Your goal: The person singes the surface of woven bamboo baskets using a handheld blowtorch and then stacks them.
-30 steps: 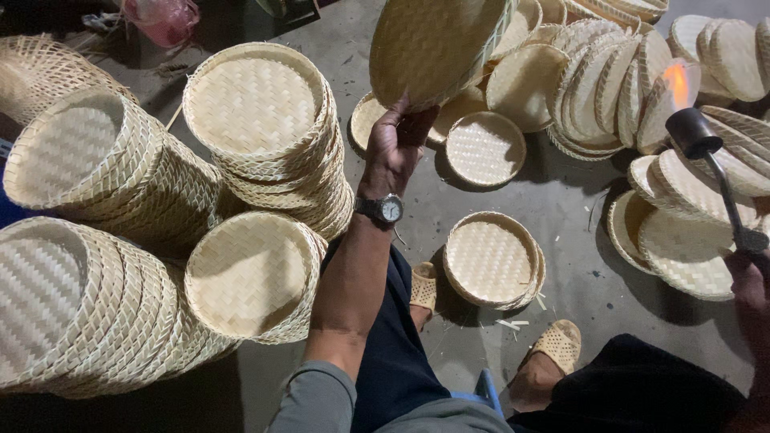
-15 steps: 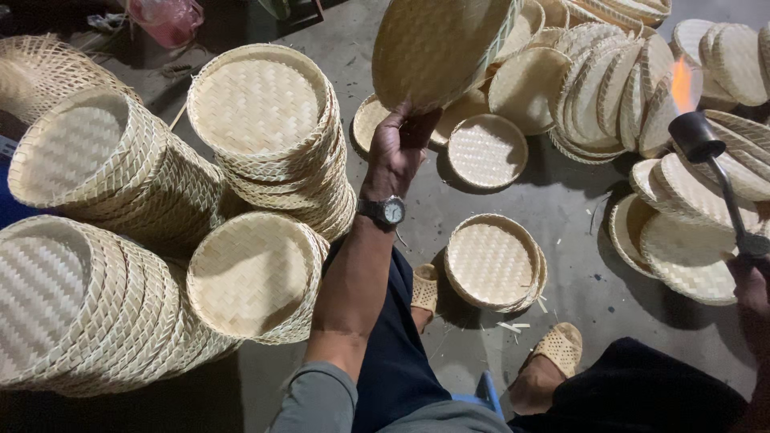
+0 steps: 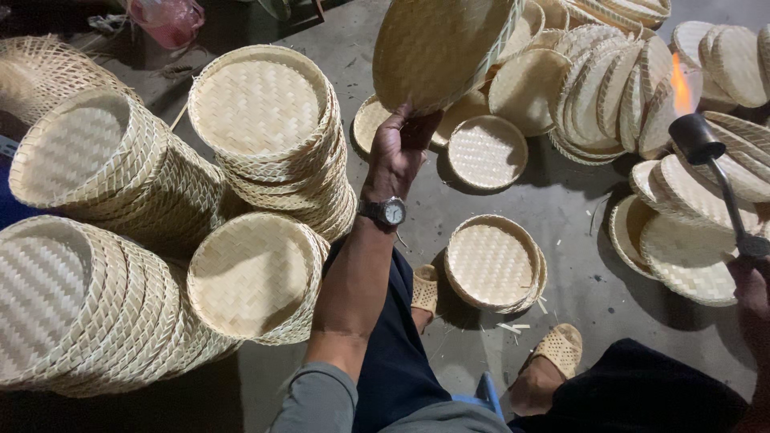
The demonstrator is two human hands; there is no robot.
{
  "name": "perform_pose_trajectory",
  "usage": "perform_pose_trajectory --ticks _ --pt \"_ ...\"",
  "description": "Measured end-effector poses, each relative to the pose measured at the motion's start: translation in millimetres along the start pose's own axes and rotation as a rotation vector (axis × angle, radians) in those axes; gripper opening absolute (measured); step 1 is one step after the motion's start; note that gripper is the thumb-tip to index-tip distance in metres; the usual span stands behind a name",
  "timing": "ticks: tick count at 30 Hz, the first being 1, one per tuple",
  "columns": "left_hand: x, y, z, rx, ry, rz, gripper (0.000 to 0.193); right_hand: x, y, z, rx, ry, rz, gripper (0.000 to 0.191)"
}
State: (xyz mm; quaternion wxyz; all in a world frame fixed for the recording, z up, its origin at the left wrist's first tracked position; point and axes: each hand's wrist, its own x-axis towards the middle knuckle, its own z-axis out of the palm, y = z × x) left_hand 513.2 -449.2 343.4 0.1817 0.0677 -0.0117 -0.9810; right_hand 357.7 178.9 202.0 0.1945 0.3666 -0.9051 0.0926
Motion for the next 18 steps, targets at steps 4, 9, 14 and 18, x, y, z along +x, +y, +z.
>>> perform_pose_trajectory --ticks 4,9,14,18 --pt "0.8 0.6 -0.8 -0.001 -0.022 -0.025 0.043 -0.9 -4.2 2.6 0.435 -0.035 0.410 0.029" --pt "-1.2 0.3 -0.6 0.060 -0.003 0.029 0.043 -1.2 -3.8 3.9 0.181 0.015 0.151 0.025" --pt "-1.2 0.1 0.3 0.087 0.060 0.052 0.041 0.6 0.5 3.3 -0.193 0.018 -0.029 0.021" --pt "0.9 1.0 -3.4 0.049 0.047 0.035 0.041 0.6 1.0 3.1 0.194 -0.005 0.110 0.021"
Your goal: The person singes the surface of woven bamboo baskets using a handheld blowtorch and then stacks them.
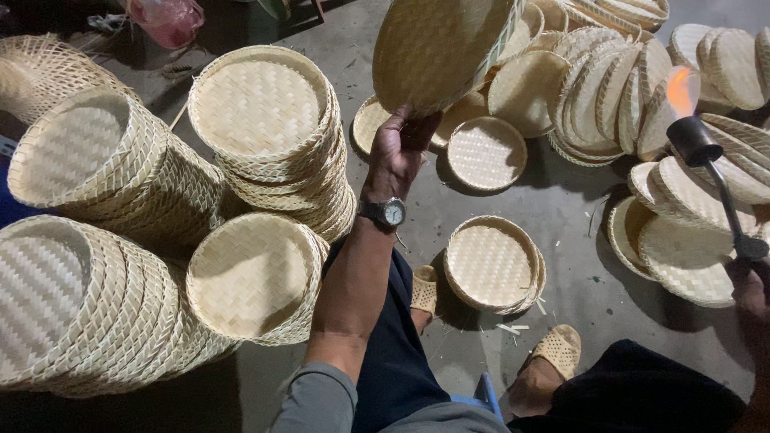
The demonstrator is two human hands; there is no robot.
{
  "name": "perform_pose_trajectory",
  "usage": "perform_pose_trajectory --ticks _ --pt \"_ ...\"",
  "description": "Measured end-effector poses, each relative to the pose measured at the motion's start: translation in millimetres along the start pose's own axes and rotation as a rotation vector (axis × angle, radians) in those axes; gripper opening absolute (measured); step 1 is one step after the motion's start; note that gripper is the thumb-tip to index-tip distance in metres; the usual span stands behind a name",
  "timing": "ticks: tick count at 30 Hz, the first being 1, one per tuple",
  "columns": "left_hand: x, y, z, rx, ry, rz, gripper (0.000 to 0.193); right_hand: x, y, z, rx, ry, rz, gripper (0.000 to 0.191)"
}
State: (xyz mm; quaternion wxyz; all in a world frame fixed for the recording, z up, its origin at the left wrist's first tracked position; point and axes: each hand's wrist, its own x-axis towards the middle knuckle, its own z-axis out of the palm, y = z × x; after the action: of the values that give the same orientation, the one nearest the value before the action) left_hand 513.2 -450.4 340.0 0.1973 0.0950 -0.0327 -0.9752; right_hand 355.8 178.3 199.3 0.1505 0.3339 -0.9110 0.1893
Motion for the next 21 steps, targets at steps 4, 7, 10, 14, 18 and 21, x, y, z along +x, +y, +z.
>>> perform_pose_trajectory --ticks 4,7,10,14,18,21 --pt "3.3 1.2 -5.4 0.029 0.014 0.023 0.042 -3.4 -0.8 -2.2 -0.180 0.010 -0.050 0.019" --pt "5.8 2.0 -7.4 -0.013 -0.013 -0.016 0.042 -3.5 -1.6 -1.8 -0.215 0.030 -0.064 0.021" --pt "6.8 1.5 -7.5 -0.069 -0.048 -0.058 0.041 0.7 -2.4 2.3 0.190 0.044 0.098 0.024" --pt "5.6 0.5 -4.9 -0.027 -0.007 -0.017 0.042 4.4 -1.3 1.4 0.572 -0.007 0.240 0.023" --pt "3.0 0.3 -0.4 -0.080 -0.067 -0.056 0.046 2.0 -1.8 -2.0 0.330 0.040 0.104 0.023" --pt "2.5 -0.7 0.6 -0.065 -0.078 -0.050 0.048 2.0 -1.7 -5.2 -0.156 0.117 -0.168 0.019"
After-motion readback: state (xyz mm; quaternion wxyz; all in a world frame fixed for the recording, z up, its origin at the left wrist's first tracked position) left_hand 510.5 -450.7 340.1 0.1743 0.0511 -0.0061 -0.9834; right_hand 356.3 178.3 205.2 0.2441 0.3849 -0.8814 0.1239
